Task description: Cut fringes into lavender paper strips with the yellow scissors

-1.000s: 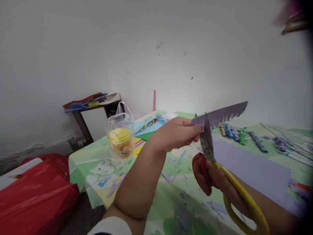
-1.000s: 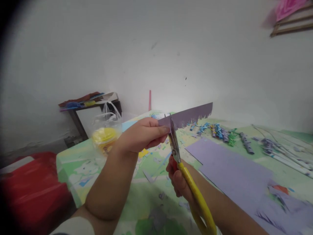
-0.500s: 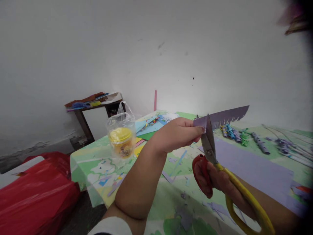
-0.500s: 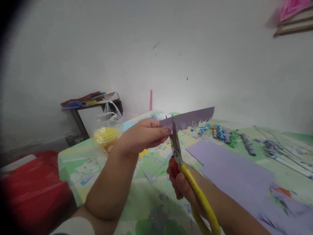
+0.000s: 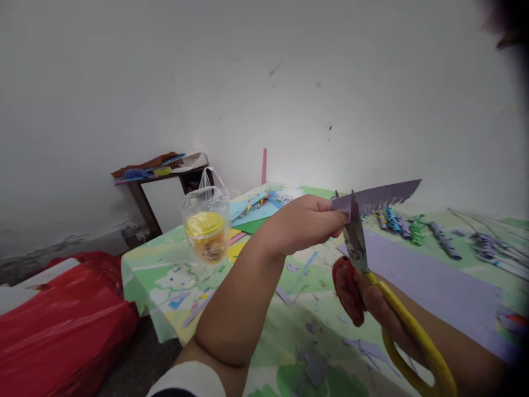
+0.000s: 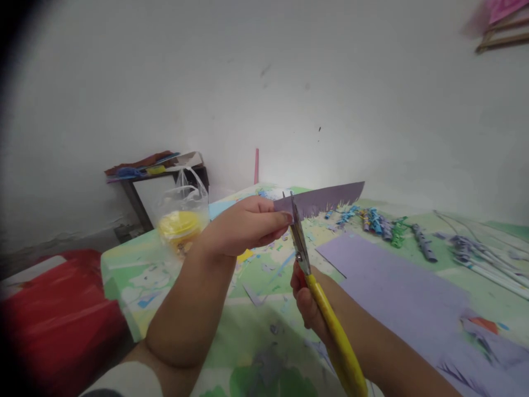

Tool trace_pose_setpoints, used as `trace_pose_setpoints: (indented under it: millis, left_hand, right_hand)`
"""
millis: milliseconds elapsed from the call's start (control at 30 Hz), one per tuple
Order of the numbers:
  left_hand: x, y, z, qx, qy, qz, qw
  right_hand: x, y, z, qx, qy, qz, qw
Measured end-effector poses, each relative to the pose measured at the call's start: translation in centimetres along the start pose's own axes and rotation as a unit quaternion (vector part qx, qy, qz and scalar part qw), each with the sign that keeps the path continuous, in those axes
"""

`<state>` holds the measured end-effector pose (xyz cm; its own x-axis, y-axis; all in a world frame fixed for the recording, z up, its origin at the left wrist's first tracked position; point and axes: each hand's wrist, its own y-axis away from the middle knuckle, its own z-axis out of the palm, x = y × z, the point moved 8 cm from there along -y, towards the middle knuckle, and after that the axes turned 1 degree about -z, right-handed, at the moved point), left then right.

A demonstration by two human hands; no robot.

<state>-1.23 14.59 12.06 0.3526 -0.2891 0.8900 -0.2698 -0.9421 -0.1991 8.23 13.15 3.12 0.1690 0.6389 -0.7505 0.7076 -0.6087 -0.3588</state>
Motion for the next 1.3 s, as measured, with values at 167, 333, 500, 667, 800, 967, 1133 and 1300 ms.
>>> trace_pose_setpoints:
  millis: [167,333,500,667,800,967,1133,1300]
  left_hand:
    - [0.0,-0.1,0.3,-0.021,0.028,0.006,0.999]
    - [0.2,0.0,0.7,-0.055,0.065,0.02,0.996]
    - [0.5,0.2,1.2,-0.092,0.093,0.034,0.991]
    - [0.6,0.3,1.4,-0.114,0.1,0.054,0.987]
    - [0.6,0.5,1.5,-0.123,0.111,0.074,0.983]
    - [1.1,1.1,1.6,-0.13,0.137,0.11,0.976]
    - [1.0,1.4,1.6,-0.14,0.142,0.093,0.975]
    - [0.6,1.6,1.4,-0.142,0.157,0.079,0.974]
  right_hand:
    - [0.6,0.0,-0.1,0.006,0.004,-0.011,1.0]
    - [2.0,-0.1,0.0,0.044,0.032,-0.027,0.998]
    - [2.7,0.1,0.1,0.064,0.067,-0.025,0.995]
    - [1.5,0.1,-0.9,0.082,0.117,-0.009,0.99]
    - [-0.1,0.0,-1.8,0.096,0.157,-0.006,0.983]
    - [-1.1,0.0,-2.8,0.095,0.198,0.0,0.976]
    - [-2.4,0.0,-3.3,0.084,0.218,0.004,0.972]
    - [-3.0,0.2,-3.1,0.063,0.231,0.019,0.971]
